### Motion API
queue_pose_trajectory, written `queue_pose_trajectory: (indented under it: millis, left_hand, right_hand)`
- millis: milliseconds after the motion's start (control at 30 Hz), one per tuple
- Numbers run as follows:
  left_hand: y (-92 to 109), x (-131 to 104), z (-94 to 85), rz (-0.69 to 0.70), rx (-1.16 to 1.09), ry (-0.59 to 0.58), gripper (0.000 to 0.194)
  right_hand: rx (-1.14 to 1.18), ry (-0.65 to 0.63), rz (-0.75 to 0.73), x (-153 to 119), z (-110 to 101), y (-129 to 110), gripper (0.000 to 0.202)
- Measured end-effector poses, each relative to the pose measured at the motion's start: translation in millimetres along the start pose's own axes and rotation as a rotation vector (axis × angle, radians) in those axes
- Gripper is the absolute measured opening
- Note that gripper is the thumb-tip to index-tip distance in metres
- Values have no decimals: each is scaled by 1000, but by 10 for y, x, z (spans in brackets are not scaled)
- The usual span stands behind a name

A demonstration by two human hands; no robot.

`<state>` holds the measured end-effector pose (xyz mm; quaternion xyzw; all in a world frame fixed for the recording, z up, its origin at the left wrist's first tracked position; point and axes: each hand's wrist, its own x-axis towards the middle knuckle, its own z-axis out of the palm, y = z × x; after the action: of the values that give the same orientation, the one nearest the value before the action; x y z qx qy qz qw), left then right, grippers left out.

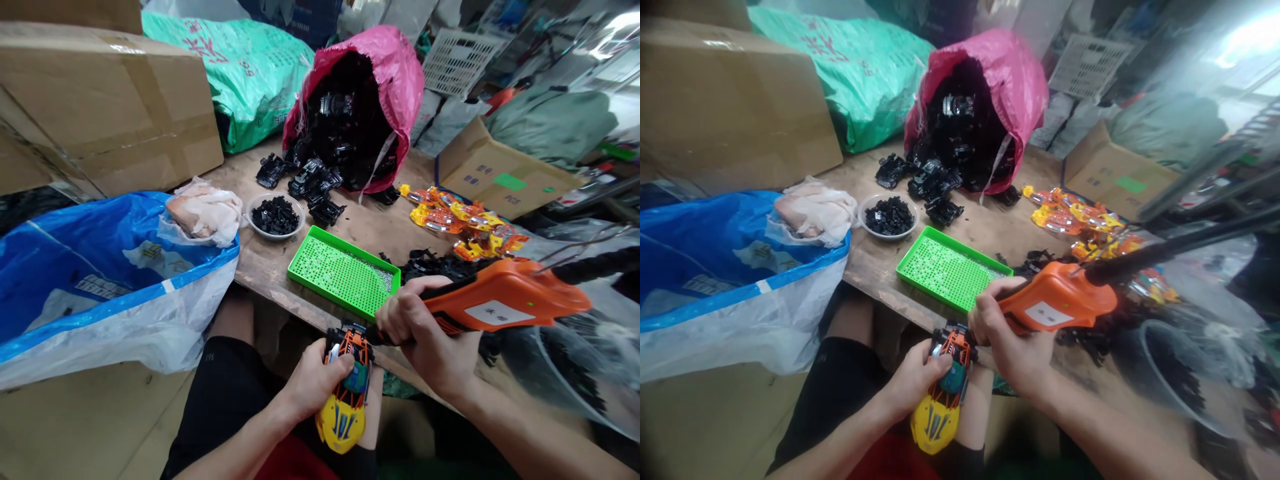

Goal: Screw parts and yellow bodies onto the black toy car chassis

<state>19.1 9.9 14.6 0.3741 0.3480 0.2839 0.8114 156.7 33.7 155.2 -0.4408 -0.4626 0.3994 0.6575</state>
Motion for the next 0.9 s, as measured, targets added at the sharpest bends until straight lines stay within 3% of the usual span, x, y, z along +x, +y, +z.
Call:
queue_pose_trajectory:
  millis: [200,467,900]
  left_hand:
    - [-7,7,8,15,60,67,54]
    - [-27,31,27,-16,48,112,54]
    - [-33,33,28,-32,1,118,57]
  right_hand:
    - [13,-10,31,28,-5,33,17]
    - [10,72,77,86,25,85,22]
    - [-81,85,96,167,46,160,20]
